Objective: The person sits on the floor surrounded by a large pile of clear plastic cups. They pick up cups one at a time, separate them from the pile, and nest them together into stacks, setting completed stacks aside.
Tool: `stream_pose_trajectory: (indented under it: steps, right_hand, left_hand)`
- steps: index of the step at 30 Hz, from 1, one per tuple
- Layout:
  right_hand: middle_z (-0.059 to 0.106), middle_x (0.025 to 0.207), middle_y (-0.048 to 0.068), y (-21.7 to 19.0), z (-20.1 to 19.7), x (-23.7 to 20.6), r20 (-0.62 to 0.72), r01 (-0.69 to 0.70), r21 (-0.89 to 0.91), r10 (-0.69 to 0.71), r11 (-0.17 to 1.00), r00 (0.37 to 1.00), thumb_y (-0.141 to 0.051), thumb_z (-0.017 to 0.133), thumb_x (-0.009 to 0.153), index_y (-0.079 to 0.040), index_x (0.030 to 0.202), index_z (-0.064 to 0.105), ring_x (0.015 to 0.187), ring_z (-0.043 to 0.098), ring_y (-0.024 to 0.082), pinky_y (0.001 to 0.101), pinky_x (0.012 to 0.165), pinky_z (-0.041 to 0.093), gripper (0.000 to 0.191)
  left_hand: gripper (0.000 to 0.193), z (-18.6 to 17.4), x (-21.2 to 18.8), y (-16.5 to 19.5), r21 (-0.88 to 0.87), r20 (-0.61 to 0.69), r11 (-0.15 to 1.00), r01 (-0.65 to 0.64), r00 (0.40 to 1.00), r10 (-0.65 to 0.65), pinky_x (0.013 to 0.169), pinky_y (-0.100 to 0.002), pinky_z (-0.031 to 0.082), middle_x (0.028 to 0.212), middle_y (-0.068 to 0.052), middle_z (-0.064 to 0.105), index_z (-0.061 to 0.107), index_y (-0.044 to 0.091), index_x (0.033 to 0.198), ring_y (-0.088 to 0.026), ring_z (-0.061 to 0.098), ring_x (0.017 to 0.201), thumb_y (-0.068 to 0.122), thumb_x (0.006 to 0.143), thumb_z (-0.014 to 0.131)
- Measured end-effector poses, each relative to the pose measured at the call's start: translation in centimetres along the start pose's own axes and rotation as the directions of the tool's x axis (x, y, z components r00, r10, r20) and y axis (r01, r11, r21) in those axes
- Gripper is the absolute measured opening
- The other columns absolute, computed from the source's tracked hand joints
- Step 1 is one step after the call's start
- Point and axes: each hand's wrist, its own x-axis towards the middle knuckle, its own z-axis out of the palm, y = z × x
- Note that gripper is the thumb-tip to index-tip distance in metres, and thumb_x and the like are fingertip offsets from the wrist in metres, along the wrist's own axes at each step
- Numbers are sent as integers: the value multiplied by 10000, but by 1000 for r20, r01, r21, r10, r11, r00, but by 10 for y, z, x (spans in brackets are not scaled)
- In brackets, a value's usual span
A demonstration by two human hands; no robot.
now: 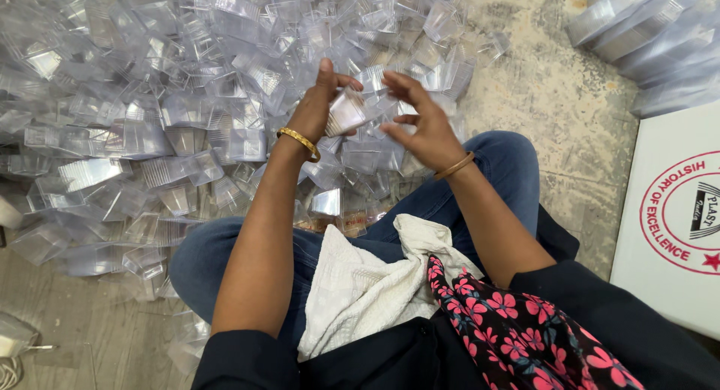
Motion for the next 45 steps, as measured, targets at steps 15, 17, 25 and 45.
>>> stream_pose_trajectory:
  steps: [15, 17, 25, 45]
  right_hand:
    - [553, 1412, 180, 67, -182, -137, -434, -282, -649, -39, 707, 900, -232, 914, 869, -29, 1491, 473, 1259, 604, 339, 432, 1077, 513, 789]
    - [559, 1404, 213, 93, -242, -202, -524, -462, -748, 4, 477, 852, -225, 914, 811, -28, 1493, 504, 1165, 606, 351, 447, 1033, 510, 820]
    - [673, 1292, 245, 106, -294, -451, -669, -813, -582, 583, -27, 460, -325, 906, 680, -45, 1535, 465, 1230, 618, 395, 495, 1038, 507, 1002]
    - [723, 1124, 168, 130, -211, -323, -651, -616, -498, 206, 610, 731, -226, 672, 1044, -16, 1241, 696, 1033, 702, 257, 341, 891, 543, 289]
  left_hand:
    - [654, -6, -23, 21, 166, -31, 986, 12, 999, -7, 829, -337, 564, 1187, -51, 688, 418, 237, 1513, -149, 667, 1012, 619, 984, 455]
    - [589, -5, -26, 24, 143, -8, 990, 10, 1000, -9, 834, -325, 565, 1184, -42, 686, 446, 209, 1489, -145, 669, 1021, 549, 1009, 481]
    - [484, 7, -47, 40, 225, 46, 974, -37, 999, 27, 843, -296, 545, 1204, -45, 683, 503, 156, 1451, -139, 671, 1049, 415, 1042, 509]
    - [278, 14, -40, 16, 735, -99, 634, -241, 886, 453, 705, -375, 572, 1018, -139, 729, 646, 83, 1228, -258, 739, 770, 150, 959, 644]
